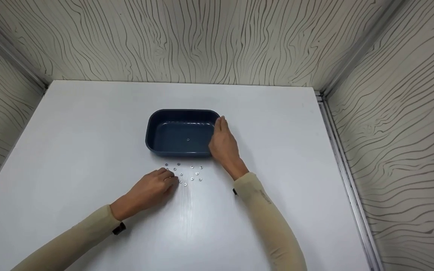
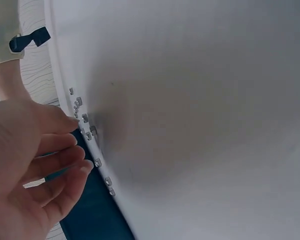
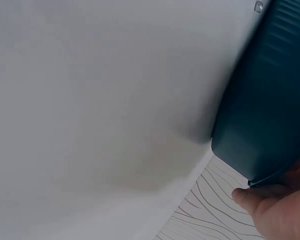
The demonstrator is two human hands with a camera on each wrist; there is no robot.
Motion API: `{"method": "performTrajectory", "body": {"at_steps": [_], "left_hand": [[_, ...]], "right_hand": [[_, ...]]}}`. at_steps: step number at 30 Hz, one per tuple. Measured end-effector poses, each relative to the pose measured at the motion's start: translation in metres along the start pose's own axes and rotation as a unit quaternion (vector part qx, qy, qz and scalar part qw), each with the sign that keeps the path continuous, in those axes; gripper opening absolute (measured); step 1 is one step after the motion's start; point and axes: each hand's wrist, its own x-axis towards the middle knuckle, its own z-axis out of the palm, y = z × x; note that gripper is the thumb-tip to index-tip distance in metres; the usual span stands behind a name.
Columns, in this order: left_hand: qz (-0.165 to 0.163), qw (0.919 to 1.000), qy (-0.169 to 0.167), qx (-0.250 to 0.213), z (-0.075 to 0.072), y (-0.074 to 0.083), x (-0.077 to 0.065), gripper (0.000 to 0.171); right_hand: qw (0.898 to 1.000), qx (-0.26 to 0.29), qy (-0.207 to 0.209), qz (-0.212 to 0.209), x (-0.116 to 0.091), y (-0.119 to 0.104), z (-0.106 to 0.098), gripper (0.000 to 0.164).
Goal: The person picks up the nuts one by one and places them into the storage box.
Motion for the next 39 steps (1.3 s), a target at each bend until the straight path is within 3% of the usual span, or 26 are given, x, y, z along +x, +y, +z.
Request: {"method": "performTrajectory", "body": {"at_steps": [14,26,39], "left_hand": [[0.055,0.9946,-0.056,0.068,-0.0033,0.0033,-0.0015,0.017],[0.082,0.9892,-0.064,0.104,-0.0029,0.0079,-0.0074,0.014],[0.124,0.9804,-0.066,0.138,-0.0027,0.008,-0.0074,0.013]], "right_hand": [[1.0,0.008,-0.002,0.001,0.0008,-0.0001,0.0016,0.058],[1.0,-0.004,-0.018,0.015,0.0015,0.0005,0.0016,0.062],[1.0,0.012,-0.007,0.014,0.0,-0.0001,0.0037,0.059]]}}
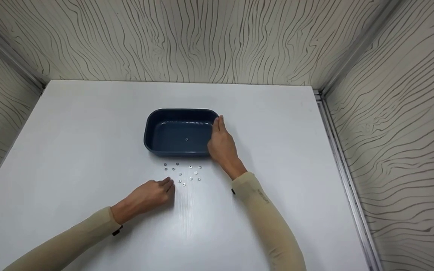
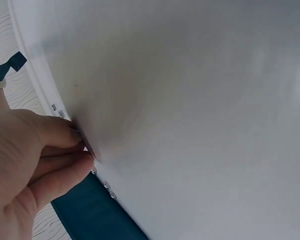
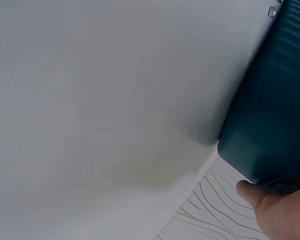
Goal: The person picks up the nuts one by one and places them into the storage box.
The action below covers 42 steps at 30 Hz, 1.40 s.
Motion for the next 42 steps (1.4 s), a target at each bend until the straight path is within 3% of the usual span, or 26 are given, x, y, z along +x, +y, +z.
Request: {"method": "performTrajectory", "body": {"at_steps": [17,21,28,33,35,37,39,42], "left_hand": [[0.012,0.9998,0.014,0.012,-0.001,-0.003,0.0,0.018],[0.002,0.9998,0.018,0.009,-0.003,-0.005,0.0,0.017],[-0.025,0.9978,0.014,-0.059,-0.01,-0.011,0.001,0.017],[-0.042,0.9904,0.007,-0.132,-0.016,-0.016,0.002,0.023],[-0.05,0.9827,0.002,-0.178,-0.017,-0.019,0.004,0.025],[-0.069,0.9661,-0.002,-0.249,-0.018,-0.021,0.006,0.024],[-0.098,0.9406,0.005,-0.325,-0.017,-0.024,0.008,0.023],[-0.148,0.8954,0.031,-0.419,-0.015,-0.027,0.009,0.025]], "right_hand": [[1.0,-0.01,0.016,-0.016,0.0,0.001,0.001,0.057],[1.0,-0.009,0.017,-0.017,0.001,0.001,0.001,0.055],[1.0,-0.006,0.006,-0.005,0.001,0.001,0.001,0.056],[1.0,-0.002,0.003,-0.002,0.0,0.001,0.001,0.056],[1.0,-0.001,0.0,-0.001,0.0,0.0,0.0,0.056],[1.0,-0.002,-0.001,0.0,0.0,0.0,0.0,0.056],[1.0,-0.003,0.001,0.0,0.0,0.0,0.0,0.055],[1.0,-0.008,0.007,-0.007,0.001,0.0,0.002,0.055]]}}
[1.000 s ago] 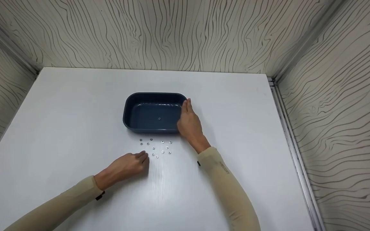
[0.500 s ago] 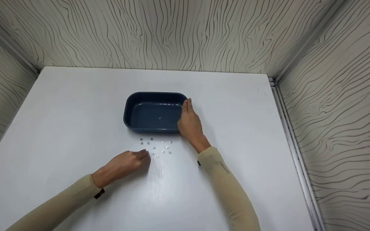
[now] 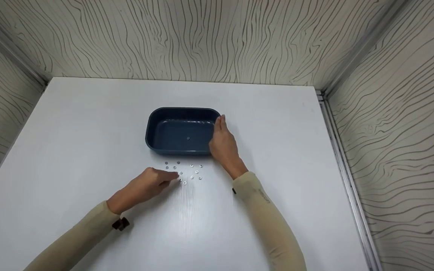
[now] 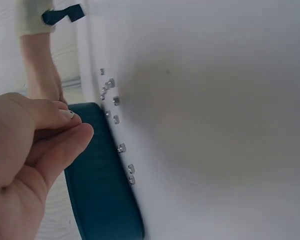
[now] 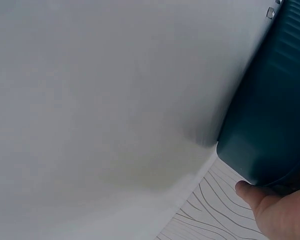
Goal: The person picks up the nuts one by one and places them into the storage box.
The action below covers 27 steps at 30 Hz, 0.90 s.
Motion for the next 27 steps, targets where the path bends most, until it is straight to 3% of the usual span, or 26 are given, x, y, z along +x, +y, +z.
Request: {"method": "performTrajectory", "body": {"at_steps": [3,7,15,23,27], "left_hand": [[-0.034,0.9976,0.03,-0.052,-0.001,-0.003,0.002,0.029],[-0.076,0.9917,0.045,-0.093,-0.003,-0.006,0.005,0.027],[-0.107,0.9775,0.104,-0.149,-0.008,-0.014,0.012,0.02],[-0.195,0.9393,0.145,-0.242,-0.012,-0.016,0.022,0.019],[-0.255,0.9088,0.162,-0.288,-0.015,-0.017,0.028,0.02]], "right_hand": [[1.0,-0.004,0.004,-0.008,-0.001,0.0,0.0,0.056],[1.0,-0.004,0.005,-0.009,-0.001,0.0,0.0,0.057],[1.0,0.008,-0.001,-0.002,-0.002,-0.001,-0.002,0.056],[1.0,0.012,0.0,0.001,-0.001,0.0,-0.001,0.056],[1.0,0.014,0.001,0.003,-0.001,0.001,0.0,0.055]]}}
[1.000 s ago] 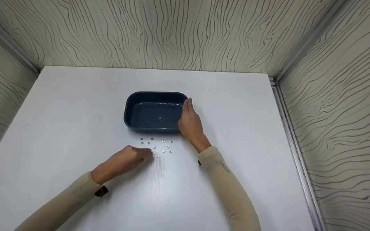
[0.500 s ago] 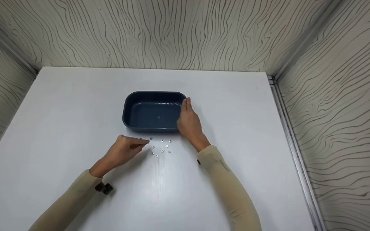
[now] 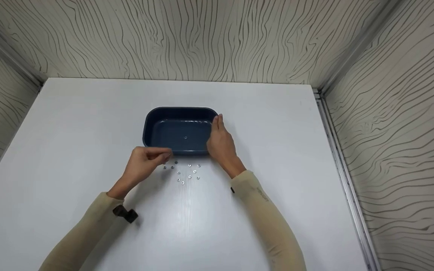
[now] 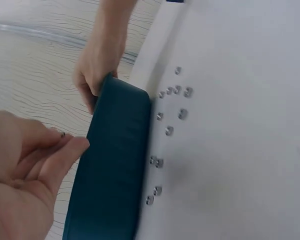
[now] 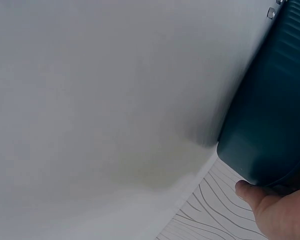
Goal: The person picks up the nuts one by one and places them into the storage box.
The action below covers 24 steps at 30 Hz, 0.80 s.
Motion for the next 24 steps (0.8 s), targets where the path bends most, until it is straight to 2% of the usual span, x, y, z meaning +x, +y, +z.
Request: {"method": "performTrajectory", "body": {"at_steps": [2,5,8,12,16,20,24], "left_hand": [[-0.027,0.9987,0.007,-0.042,-0.001,0.002,0.003,0.021],[-0.058,0.9918,0.005,-0.114,-0.003,0.006,0.008,0.023],[-0.083,0.9793,-0.001,-0.185,-0.005,0.01,0.014,0.025],[-0.109,0.961,0.003,-0.254,-0.008,0.013,0.023,0.026],[-0.138,0.9397,0.014,-0.313,-0.01,0.014,0.032,0.027],[-0.168,0.9209,0.024,-0.351,-0.011,0.013,0.037,0.027],[-0.188,0.9115,0.025,-0.365,-0.011,0.014,0.042,0.031]], "right_hand": [[1.0,-0.001,0.0,-0.002,0.0,0.0,0.0,0.056],[1.0,-0.004,0.001,-0.004,-0.001,0.0,0.001,0.057],[1.0,-0.009,0.004,-0.003,0.0,0.0,0.0,0.058],[1.0,-0.009,0.003,0.002,0.0,0.001,-0.002,0.058],[1.0,-0.003,0.002,0.003,0.0,0.001,-0.001,0.058],[1.0,0.004,-0.001,0.003,0.0,0.001,0.0,0.057],[1.0,0.005,0.001,0.002,0.0,0.0,0.001,0.058]]}}
